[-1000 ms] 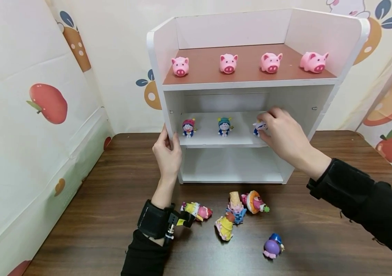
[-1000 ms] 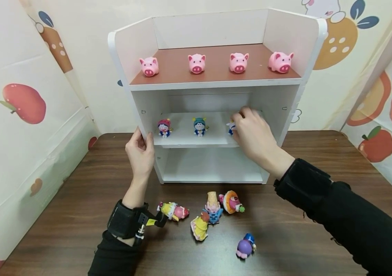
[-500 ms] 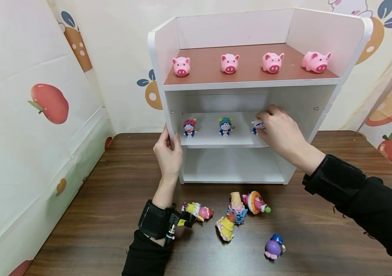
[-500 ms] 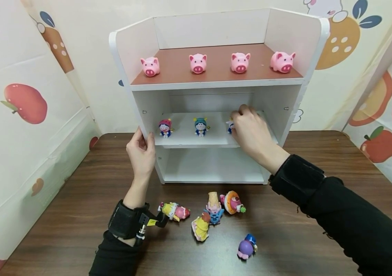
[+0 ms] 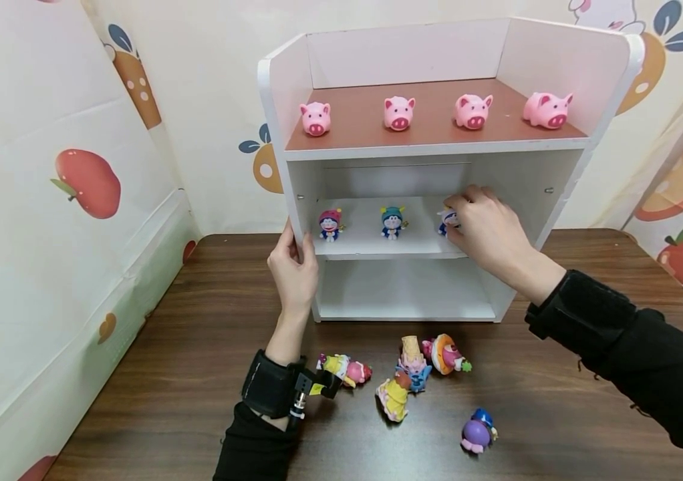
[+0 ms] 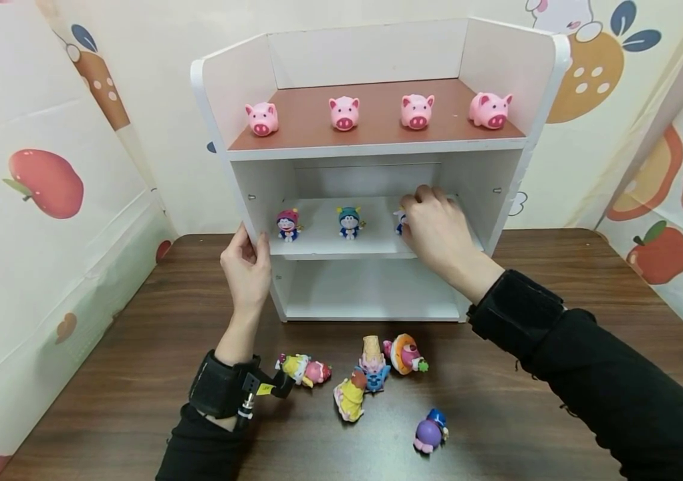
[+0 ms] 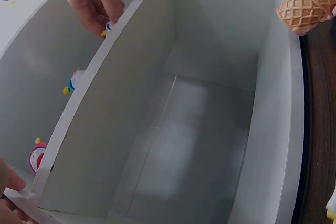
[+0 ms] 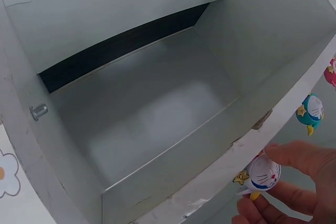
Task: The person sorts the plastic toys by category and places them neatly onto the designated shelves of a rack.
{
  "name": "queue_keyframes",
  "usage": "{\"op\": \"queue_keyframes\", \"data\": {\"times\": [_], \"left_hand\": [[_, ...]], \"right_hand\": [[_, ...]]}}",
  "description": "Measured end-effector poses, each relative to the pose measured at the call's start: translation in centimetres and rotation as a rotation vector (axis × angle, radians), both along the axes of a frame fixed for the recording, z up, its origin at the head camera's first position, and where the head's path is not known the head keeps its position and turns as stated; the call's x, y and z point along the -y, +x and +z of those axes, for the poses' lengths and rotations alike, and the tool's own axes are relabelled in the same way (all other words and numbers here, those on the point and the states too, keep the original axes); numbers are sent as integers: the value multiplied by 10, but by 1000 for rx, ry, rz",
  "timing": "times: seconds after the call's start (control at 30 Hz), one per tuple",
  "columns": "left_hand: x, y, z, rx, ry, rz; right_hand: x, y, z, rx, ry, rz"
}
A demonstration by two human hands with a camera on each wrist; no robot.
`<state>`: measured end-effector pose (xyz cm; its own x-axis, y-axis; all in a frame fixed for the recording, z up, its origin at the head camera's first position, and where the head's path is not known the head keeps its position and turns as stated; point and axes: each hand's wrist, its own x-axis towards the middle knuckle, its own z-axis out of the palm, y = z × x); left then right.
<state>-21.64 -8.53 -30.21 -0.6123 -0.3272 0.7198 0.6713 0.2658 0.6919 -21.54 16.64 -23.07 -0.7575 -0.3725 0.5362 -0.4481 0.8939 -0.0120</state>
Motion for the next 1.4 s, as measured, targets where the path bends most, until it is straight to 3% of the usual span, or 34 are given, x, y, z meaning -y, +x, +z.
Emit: {"op": "queue_keyframes", "data": {"times": [0.3,0.47,0.63,1.0,1.4], "left_hand": [[-1,-1,1,-10,7,-3],[0,-1,2,-10,1,10],[2,-1,2,-14,5,7],[3,-2,1,-11,12,0],[0,-2,-1,-11,2,-1]], "right_hand": [[-4,9,5,1,-65,25],[-9,24,10,-46,-90,61],[-12,41,7,-128,-91,151],[-7,84,-21,-237,-42,368],[-8,123,-62,-125,-20,431]]}}
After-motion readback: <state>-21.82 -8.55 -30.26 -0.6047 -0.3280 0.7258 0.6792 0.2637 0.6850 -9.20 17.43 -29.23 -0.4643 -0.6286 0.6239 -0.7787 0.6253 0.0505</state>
